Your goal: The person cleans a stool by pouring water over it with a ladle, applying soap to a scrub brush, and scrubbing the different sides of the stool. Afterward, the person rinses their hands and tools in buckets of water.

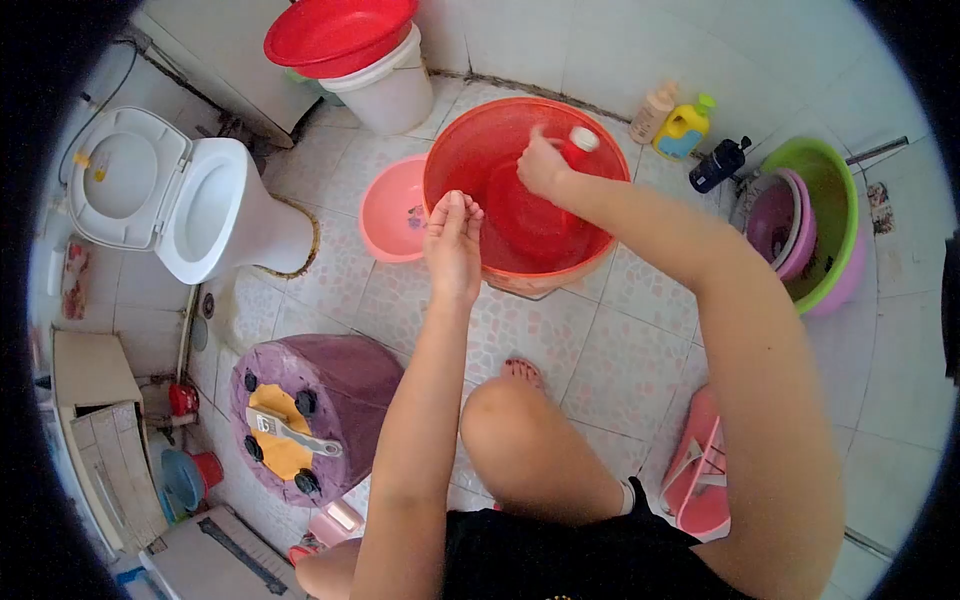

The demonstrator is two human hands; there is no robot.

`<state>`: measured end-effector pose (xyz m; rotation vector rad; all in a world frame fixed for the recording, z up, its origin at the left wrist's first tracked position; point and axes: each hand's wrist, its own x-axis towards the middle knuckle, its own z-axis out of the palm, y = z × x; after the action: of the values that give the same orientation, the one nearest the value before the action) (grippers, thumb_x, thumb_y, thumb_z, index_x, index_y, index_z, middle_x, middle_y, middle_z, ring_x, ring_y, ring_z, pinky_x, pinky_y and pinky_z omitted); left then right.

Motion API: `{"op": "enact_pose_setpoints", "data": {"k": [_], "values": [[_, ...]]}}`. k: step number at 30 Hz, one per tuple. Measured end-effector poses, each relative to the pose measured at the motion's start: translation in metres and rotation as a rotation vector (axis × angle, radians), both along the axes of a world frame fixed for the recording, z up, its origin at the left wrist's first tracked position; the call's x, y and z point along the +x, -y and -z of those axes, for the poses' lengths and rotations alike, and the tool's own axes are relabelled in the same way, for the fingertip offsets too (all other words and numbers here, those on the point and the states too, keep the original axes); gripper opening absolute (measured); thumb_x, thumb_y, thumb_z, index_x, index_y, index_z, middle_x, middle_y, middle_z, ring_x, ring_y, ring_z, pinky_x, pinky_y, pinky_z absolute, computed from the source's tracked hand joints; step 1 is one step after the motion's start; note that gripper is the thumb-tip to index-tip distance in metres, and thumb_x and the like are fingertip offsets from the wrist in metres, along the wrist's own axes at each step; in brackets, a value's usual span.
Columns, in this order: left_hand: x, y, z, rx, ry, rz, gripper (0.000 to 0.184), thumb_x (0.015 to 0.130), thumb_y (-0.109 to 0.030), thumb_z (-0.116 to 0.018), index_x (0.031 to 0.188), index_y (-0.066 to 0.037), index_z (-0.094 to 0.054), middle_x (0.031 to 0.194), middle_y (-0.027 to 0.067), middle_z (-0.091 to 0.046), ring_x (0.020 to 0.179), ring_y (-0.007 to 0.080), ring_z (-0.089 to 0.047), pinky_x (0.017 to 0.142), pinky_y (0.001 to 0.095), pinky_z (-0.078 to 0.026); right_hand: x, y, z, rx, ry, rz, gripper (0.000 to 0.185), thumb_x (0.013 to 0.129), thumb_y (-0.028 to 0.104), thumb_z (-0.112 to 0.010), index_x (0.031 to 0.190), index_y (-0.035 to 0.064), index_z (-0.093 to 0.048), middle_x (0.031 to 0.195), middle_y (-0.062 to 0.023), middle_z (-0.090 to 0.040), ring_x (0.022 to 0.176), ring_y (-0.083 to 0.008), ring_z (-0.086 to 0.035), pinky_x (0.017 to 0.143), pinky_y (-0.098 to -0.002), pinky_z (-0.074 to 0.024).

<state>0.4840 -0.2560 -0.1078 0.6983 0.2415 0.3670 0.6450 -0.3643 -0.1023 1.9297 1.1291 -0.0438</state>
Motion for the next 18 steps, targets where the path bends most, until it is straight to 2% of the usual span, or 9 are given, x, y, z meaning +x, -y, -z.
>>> {"op": "enact_pose_setpoints", "data": {"k": [1,3,6,8,9,10,13,14,18], "values": [[0.000,0.001,-0.001,-0.003,-0.010,-0.008,0.012,0.100,-0.018,-0.060,0.106,-0.008,-0.063,0.098,0.0007,-0.064,0.091,0.0094,-0.061,0.088,0.0254,-0.051,0.003,0.004,0.006,0.052,0.046,0.099,0.030,0.094,0.023,-0.051,0.104,0.0078,-0.075,0.097,-0.0126,-0.074,0.083,-0.0377,-0.072,0.080,-0.0645,-0.0497],[0.001,0.002,-0.003,-0.001,-0.005,0.009,0.012,0.099,-0.018,-0.061,0.106,-0.008,-0.063,0.098,0.0007,-0.064,0.091,0.0095,-0.061,0.088,0.0256,-0.051,0.002,0.009,0.015,0.081,0.118,0.299,0.030,0.094,0.021,-0.049,0.100,0.0114,-0.076,0.087,-0.0090,-0.075,0.074,-0.0354,-0.073,0.077,-0.0629,-0.0510],[-0.002,0.000,-0.005,0.001,-0.025,0.027,0.013,0.099,-0.018,-0.061,0.107,-0.008,-0.063,0.098,0.0007,-0.065,0.091,0.0097,-0.062,0.088,0.0259,-0.051,0.005,0.018,0.031,0.371,-0.088,0.544,0.034,0.096,0.026,-0.049,0.117,0.0091,-0.070,0.105,-0.0142,-0.073,0.088,-0.0375,-0.073,0.079,-0.0584,-0.0535],[-0.004,-0.003,-0.004,0.008,-0.032,0.031,0.013,0.099,-0.018,-0.062,0.107,-0.008,-0.063,0.098,0.0006,-0.065,0.091,0.0098,-0.062,0.088,0.0259,-0.051,0.023,0.034,0.071,0.446,-0.334,0.583,0.041,0.097,0.033,-0.049,0.123,0.0066,-0.065,0.114,-0.0189,-0.069,0.093,-0.0376,-0.071,0.076,-0.0524,-0.0561],[-0.006,-0.004,-0.003,0.014,-0.032,0.032,0.013,0.099,-0.018,-0.062,0.107,-0.008,-0.063,0.097,0.0005,-0.065,0.091,0.0098,-0.062,0.088,0.0259,-0.051,0.020,0.035,0.070,0.480,-0.461,0.601,0.045,0.098,0.037,-0.049,0.126,0.0054,-0.063,0.119,-0.0212,-0.067,0.096,-0.0377,-0.071,0.074,-0.0494,-0.0573],[-0.008,-0.005,-0.002,0.018,-0.029,0.035,0.013,0.099,-0.018,-0.062,0.107,-0.008,-0.063,0.097,0.0005,-0.065,0.091,0.0098,-0.061,0.089,0.0260,-0.051,0.016,0.037,0.069,0.462,-0.595,0.615,0.050,0.098,0.042,-0.049,0.125,0.0014,-0.062,0.123,-0.0225,-0.064,0.102,-0.0328,-0.068,0.081,-0.0467,-0.0560],[-0.014,-0.009,0.000,-0.044,-0.033,0.003,0.012,0.099,-0.018,-0.062,0.105,-0.008,-0.064,0.096,0.0002,-0.065,0.090,0.0096,-0.061,0.088,0.0258,-0.051,-0.008,0.034,0.043,0.481,-0.937,1.190,0.054,0.096,0.043,-0.052,0.129,0.0015,-0.059,0.120,-0.0181,-0.066,0.098,-0.0295,-0.067,0.085,-0.0478,-0.0541],[-0.016,-0.010,-0.002,-0.042,-0.031,0.000,0.012,0.099,-0.018,-0.062,0.104,-0.008,-0.064,0.096,0.0002,-0.064,0.090,0.0096,-0.061,0.088,0.0256,-0.051,-0.015,0.034,0.025,0.482,-0.979,1.068,0.061,0.091,0.045,-0.059,0.131,-0.0012,-0.057,0.120,-0.0185,-0.065,0.094,-0.0284,-0.067,0.082,-0.0484,-0.0551],[-0.029,-0.019,-0.018,-0.001,-0.027,0.003,0.012,0.099,-0.019,-0.061,0.102,-0.008,-0.064,0.094,0.0001,-0.064,0.090,0.0096,-0.060,0.087,0.0254,-0.051,-0.021,0.042,0.023,0.608,-0.904,0.985,0.041,0.092,0.031,-0.056,0.118,0.0002,-0.066,0.113,-0.0224,-0.067,0.090,-0.0264,-0.070,0.076,-0.0452,-0.0568]]}}
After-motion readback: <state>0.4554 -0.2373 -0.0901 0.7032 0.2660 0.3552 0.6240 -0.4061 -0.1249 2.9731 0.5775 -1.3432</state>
